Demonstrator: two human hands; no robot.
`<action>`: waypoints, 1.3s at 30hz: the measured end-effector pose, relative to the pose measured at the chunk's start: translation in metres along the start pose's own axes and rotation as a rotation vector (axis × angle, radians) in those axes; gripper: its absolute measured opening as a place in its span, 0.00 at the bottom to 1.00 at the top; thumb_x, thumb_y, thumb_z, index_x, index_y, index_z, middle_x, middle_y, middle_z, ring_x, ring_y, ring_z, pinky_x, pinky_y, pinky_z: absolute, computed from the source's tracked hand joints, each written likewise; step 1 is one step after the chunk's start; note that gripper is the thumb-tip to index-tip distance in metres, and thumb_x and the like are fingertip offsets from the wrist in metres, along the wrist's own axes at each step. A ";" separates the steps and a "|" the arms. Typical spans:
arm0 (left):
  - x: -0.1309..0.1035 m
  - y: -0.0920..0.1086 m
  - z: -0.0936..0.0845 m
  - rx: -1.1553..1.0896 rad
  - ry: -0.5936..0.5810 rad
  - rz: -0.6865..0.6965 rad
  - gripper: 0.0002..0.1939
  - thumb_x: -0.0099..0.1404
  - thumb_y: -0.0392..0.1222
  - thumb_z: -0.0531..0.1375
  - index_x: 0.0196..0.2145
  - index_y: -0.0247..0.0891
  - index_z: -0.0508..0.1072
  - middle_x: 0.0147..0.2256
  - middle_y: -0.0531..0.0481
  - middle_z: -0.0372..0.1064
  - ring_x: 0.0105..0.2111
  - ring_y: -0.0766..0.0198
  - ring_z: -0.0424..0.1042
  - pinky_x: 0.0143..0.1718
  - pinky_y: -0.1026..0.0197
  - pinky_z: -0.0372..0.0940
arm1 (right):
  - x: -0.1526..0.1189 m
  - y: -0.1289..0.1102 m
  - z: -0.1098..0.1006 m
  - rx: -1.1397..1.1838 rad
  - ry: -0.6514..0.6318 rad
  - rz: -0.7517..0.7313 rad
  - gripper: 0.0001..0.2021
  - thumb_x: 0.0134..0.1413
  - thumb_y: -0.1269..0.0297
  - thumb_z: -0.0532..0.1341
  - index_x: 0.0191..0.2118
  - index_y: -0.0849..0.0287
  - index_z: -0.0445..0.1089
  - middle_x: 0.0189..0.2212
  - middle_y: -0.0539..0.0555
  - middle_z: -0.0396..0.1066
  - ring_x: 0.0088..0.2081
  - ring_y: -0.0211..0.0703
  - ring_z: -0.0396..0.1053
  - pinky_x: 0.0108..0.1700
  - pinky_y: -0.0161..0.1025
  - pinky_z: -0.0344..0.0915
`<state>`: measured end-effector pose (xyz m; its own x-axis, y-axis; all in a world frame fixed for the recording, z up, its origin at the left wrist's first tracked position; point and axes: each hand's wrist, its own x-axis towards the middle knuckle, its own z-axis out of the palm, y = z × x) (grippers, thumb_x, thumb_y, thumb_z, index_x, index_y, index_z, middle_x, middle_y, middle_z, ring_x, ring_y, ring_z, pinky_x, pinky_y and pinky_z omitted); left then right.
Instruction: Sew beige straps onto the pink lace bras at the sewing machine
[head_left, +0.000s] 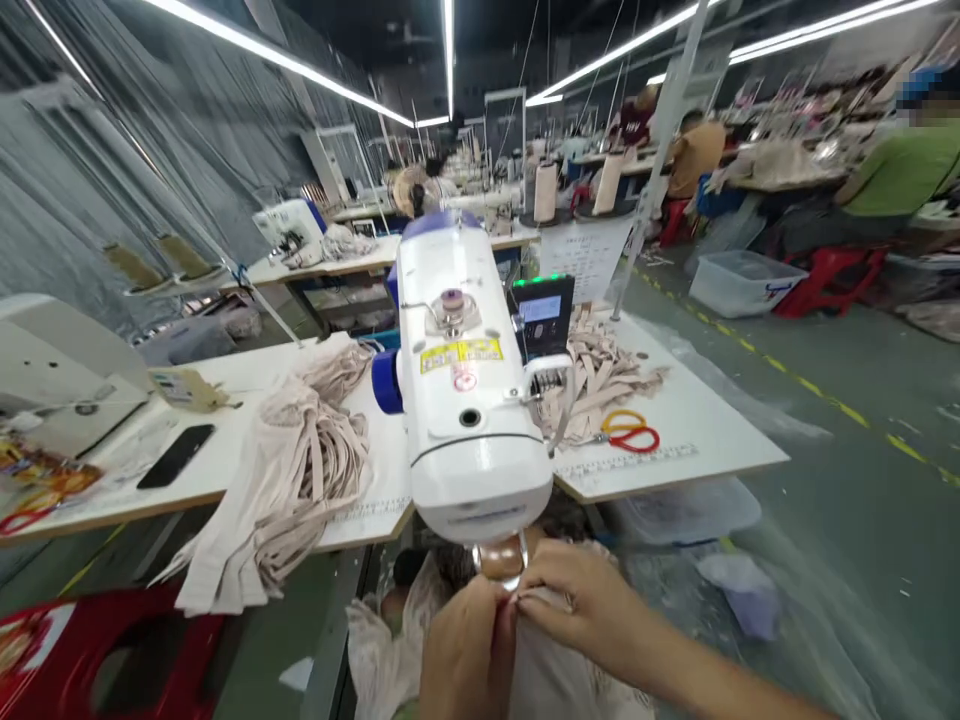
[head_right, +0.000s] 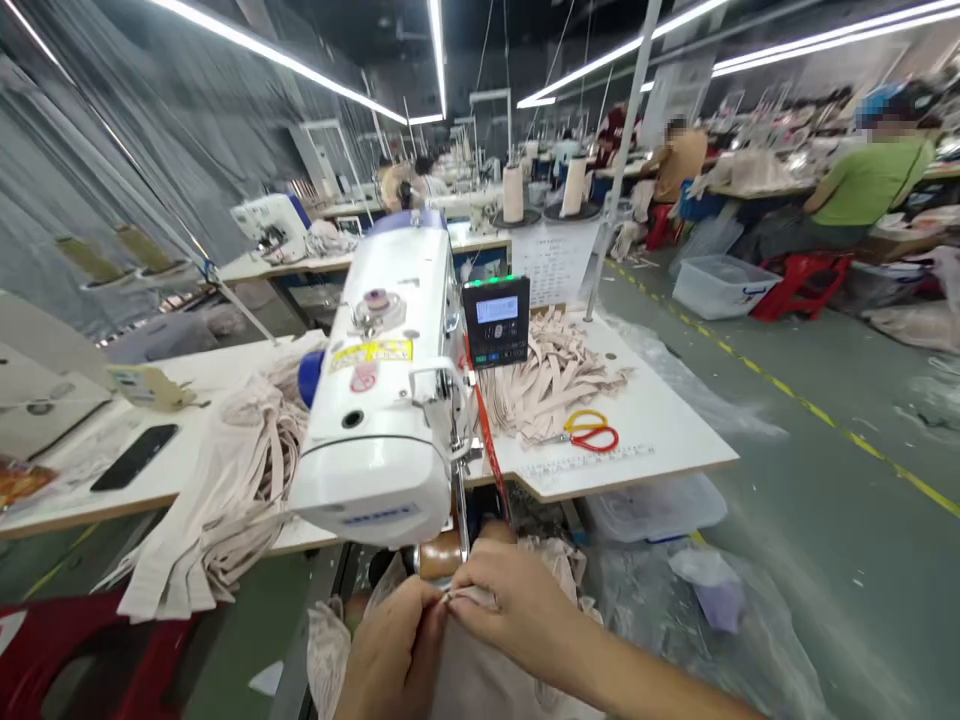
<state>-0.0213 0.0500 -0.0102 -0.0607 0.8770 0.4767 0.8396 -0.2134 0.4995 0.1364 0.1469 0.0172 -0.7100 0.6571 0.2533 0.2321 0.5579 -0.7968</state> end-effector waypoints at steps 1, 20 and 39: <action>0.002 -0.004 0.001 -0.033 -0.004 -0.027 0.14 0.73 0.41 0.47 0.31 0.43 0.67 0.24 0.54 0.70 0.23 0.65 0.72 0.24 0.64 0.59 | 0.007 -0.001 -0.001 -0.004 0.011 -0.001 0.05 0.50 0.66 0.60 0.28 0.53 0.73 0.26 0.51 0.74 0.29 0.44 0.71 0.30 0.38 0.61; 0.010 -0.042 -0.023 0.310 -0.006 0.442 0.20 0.68 0.30 0.52 0.56 0.38 0.66 0.28 0.52 0.72 0.27 0.65 0.70 0.29 0.64 0.62 | 0.051 -0.016 -0.022 -0.244 -0.301 0.116 0.11 0.52 0.68 0.56 0.20 0.59 0.61 0.18 0.47 0.60 0.23 0.36 0.52 0.30 0.36 0.48; 0.040 -0.047 -0.038 0.398 -0.264 0.632 0.19 0.66 0.26 0.46 0.51 0.38 0.65 0.21 0.56 0.62 0.18 0.64 0.61 0.19 0.60 0.47 | -0.005 0.015 0.019 -0.261 0.188 -0.053 0.10 0.62 0.68 0.55 0.44 0.54 0.73 0.33 0.53 0.69 0.35 0.41 0.67 0.36 0.38 0.64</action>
<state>-0.0833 0.0789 0.0126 0.5803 0.7245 0.3720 0.8051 -0.5790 -0.1285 0.1311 0.1427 -0.0066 -0.5965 0.6918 0.4069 0.3779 0.6894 -0.6180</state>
